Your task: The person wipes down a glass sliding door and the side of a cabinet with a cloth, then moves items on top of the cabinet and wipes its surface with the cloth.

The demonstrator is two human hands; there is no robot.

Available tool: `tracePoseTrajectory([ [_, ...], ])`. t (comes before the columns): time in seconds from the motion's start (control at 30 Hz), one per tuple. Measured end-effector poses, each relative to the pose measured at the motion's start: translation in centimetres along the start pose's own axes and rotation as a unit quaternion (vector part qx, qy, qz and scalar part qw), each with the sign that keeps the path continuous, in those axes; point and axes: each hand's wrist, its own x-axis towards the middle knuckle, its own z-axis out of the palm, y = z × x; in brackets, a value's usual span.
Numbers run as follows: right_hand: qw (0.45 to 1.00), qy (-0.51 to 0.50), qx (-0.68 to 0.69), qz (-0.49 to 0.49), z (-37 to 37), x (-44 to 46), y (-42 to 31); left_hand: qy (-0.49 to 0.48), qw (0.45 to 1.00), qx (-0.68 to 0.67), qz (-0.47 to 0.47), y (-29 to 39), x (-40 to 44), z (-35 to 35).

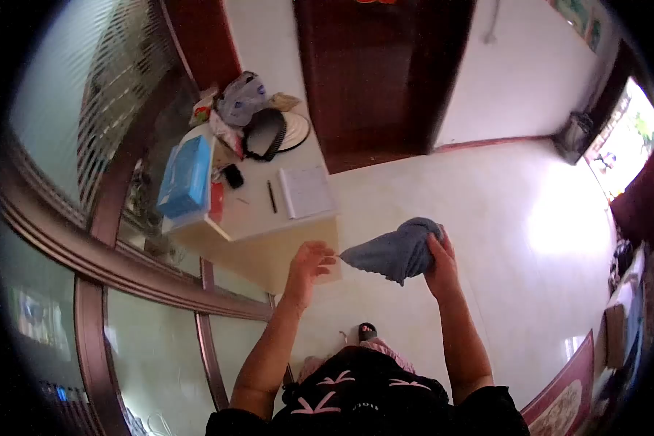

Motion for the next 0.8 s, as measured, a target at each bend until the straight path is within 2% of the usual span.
tracePoseTrajectory([
  [0.1, 0.992, -0.008, -0.116, 0.037, 0.3, -1.2, -0.3, -0.113, 0.992, 0.054, -0.031, -1.3, 0.9, 2.5],
  [0.17, 0.988, -0.058, -0.144, -0.023, 0.6, -2.0, 0.7, -0.227, 0.968, -0.005, -0.107, -3.5, 1.6, 5.4],
  [0.2, 0.979, -0.063, -0.19, -0.03, 1.2, -2.5, 0.1, -0.213, 0.972, -0.023, -0.099, -3.8, 0.4, 8.2],
  [0.23, 0.969, -0.071, -0.235, -0.035, 1.8, -3.2, -1.2, -0.192, 0.948, -0.127, -0.218, -2.3, -0.4, 10.0],
  [0.3, 0.964, -0.02, -0.262, -0.039, 1.6, -3.8, -2.9, -0.292, 0.916, -0.178, -0.211, -2.0, -0.2, 10.7],
  [0.4, 0.949, 0.062, -0.304, -0.063, -1.0, -3.9, -4.0, -0.31, 0.945, 0.042, -0.097, -1.4, 0.2, 12.0],
  [0.5, 0.963, 0.046, -0.263, -0.045, -2.2, -4.4, -4.9, -0.278, 0.926, 0.239, -0.09, -2.0, 2.6, 13.1],
  [0.57, 0.972, 0.068, -0.222, -0.045, -3.5, -4.5, -5.5, -0.201, 0.962, 0.167, -0.077, 0.4, 2.7, 14.2],
  [0.63, 0.973, 0.097, -0.202, -0.051, -5.0, -4.2, -5.3, -0.18, 0.978, 0.068, -0.077, 0.1, 3.9, 13.6],
  [0.7, 0.968, 0.132, -0.205, -0.061, -6.9, -3.8, -3.8, -0.178, 0.982, 0.032, -0.055, -0.2, 4.7, 14.8],
  [0.73, 0.924, 0.188, -0.321, -0.094, -6.6, -3.9, -2.9, -0.169, 0.985, 0.013, -0.043, -0.1, 4.7, 15.2],
  [0.77, 0.773, 0.228, -0.549, -0.221, -6.3, -3.9, -2.3, -0.178, 0.982, 0.041, -0.04, 0.1, 4.6, 15.7],
  [0.8, 0.825, 0.192, -0.494, -0.195, -6.1, -4.2, -1.8, -0.186, 0.979, 0.07, -0.038, 0.7, 4.2, 17.0],
])
